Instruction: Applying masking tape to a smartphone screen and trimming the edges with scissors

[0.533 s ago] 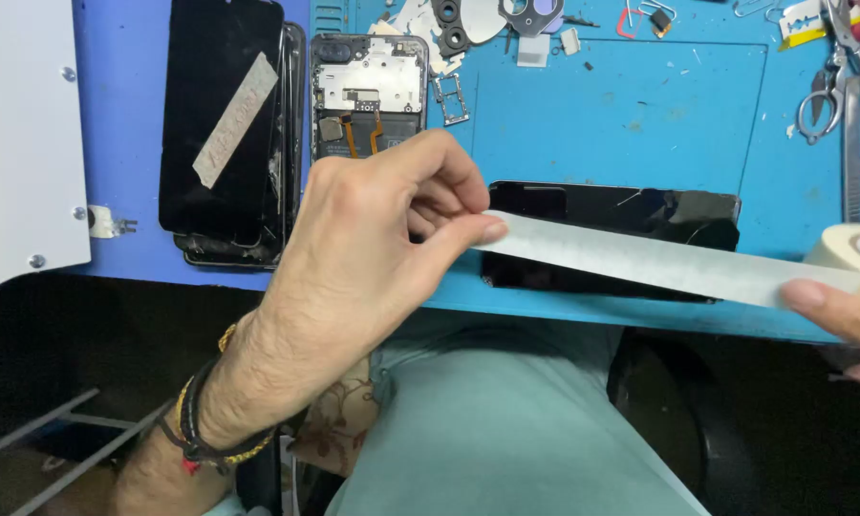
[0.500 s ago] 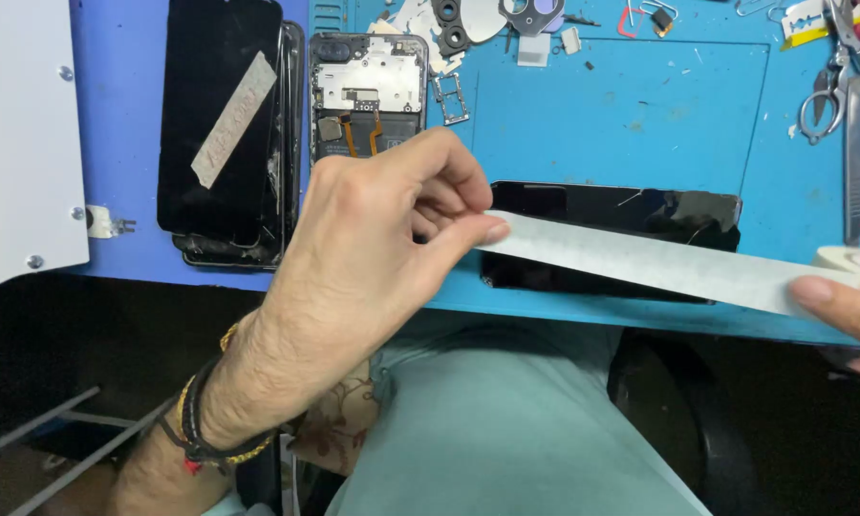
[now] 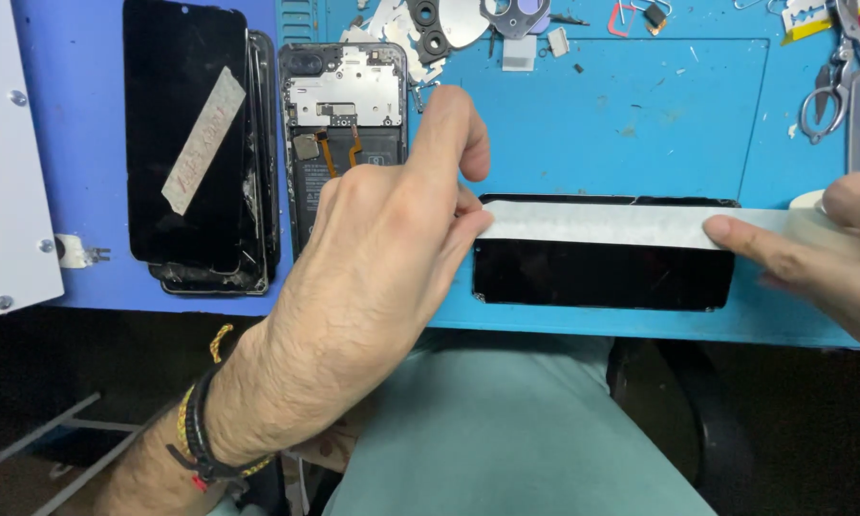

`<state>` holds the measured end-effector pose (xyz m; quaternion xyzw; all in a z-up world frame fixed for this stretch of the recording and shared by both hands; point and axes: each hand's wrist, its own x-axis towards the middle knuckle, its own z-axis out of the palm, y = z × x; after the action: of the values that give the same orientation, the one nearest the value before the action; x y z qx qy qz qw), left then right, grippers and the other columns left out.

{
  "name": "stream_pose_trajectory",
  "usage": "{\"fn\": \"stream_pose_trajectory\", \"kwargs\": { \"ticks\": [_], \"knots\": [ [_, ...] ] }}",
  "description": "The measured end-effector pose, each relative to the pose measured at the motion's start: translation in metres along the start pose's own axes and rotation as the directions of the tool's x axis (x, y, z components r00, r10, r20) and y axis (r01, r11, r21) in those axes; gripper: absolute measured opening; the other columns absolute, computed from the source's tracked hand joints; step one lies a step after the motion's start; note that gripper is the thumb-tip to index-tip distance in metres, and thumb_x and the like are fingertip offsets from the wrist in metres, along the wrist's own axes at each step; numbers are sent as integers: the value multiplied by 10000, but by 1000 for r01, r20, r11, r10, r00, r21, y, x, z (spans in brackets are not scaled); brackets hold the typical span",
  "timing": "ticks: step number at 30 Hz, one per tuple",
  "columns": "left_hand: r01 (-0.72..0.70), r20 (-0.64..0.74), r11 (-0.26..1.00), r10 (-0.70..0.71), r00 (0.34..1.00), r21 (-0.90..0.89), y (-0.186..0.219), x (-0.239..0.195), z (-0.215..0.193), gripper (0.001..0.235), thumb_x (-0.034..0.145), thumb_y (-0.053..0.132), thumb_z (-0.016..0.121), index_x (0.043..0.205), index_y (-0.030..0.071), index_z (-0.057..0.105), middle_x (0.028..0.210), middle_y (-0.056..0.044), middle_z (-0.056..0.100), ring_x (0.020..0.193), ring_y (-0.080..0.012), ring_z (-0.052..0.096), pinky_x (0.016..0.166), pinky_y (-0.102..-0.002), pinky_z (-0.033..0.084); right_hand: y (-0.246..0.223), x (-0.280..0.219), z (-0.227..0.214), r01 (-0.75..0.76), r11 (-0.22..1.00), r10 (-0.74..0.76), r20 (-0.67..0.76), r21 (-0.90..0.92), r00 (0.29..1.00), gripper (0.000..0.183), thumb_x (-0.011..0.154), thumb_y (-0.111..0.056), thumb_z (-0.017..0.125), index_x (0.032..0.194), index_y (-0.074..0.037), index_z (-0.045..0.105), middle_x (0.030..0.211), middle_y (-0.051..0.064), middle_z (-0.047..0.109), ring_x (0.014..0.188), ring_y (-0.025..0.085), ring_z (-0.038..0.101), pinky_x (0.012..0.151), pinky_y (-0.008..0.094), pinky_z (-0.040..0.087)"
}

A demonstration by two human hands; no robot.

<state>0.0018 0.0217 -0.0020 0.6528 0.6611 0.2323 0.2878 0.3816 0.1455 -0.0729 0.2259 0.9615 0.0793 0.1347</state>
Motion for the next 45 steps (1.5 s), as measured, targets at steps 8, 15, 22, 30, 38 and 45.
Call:
{"fn": "stream_pose_trajectory", "kwargs": {
  "ticks": [8,15,22,30,38,45],
  "knots": [
    [81,52,997,-82,995,19,0,3,-5,406,889,-49,648,1133,140,383,653,65,649,604,-359,646,650,-435,484,1,1,8,94,981,-90,-33,168,995,838,914,302,641,1692,55,453,995,71,290,985,207,582,1214,268,469],
    [65,40,998,-66,997,26,-1,5,-5,411,880,-71,651,1130,128,391,648,54,637,566,-307,662,632,-423,497,8,5,8,99,991,-98,-8,89,995,780,963,3,689,1698,-153,480,917,55,242,741,243,439,667,367,395],
    [63,47,992,-69,997,108,-1,4,-1,415,924,-38,695,1138,130,382,638,1,496,489,-377,562,558,-468,473,4,8,1,137,983,-129,66,-126,989,607,1080,-97,564,1669,6,458,998,7,338,1203,90,472,1082,101,365],
    [56,63,990,-65,996,127,1,4,-1,458,911,-29,725,1139,140,366,585,6,431,452,-373,491,502,-464,429,-3,16,1,102,975,-84,-99,196,991,662,985,250,628,1628,266,473,942,111,285,1147,216,607,1306,257,264],
    [64,74,988,-75,994,140,4,5,0,424,932,-17,710,1130,131,365,559,-9,389,423,-378,419,500,-465,435,7,6,10,119,981,-100,125,-154,987,821,1056,-121,606,1821,-117,309,962,2,237,828,101,499,817,83,485],
    [60,72,985,-72,995,159,4,4,2,382,948,-35,665,1126,131,371,563,-13,380,425,-379,431,511,-464,439,7,10,6,117,993,-117,-38,1,992,728,1017,-191,656,1721,-152,474,896,52,240,710,226,414,623,354,427]
  ]
}}
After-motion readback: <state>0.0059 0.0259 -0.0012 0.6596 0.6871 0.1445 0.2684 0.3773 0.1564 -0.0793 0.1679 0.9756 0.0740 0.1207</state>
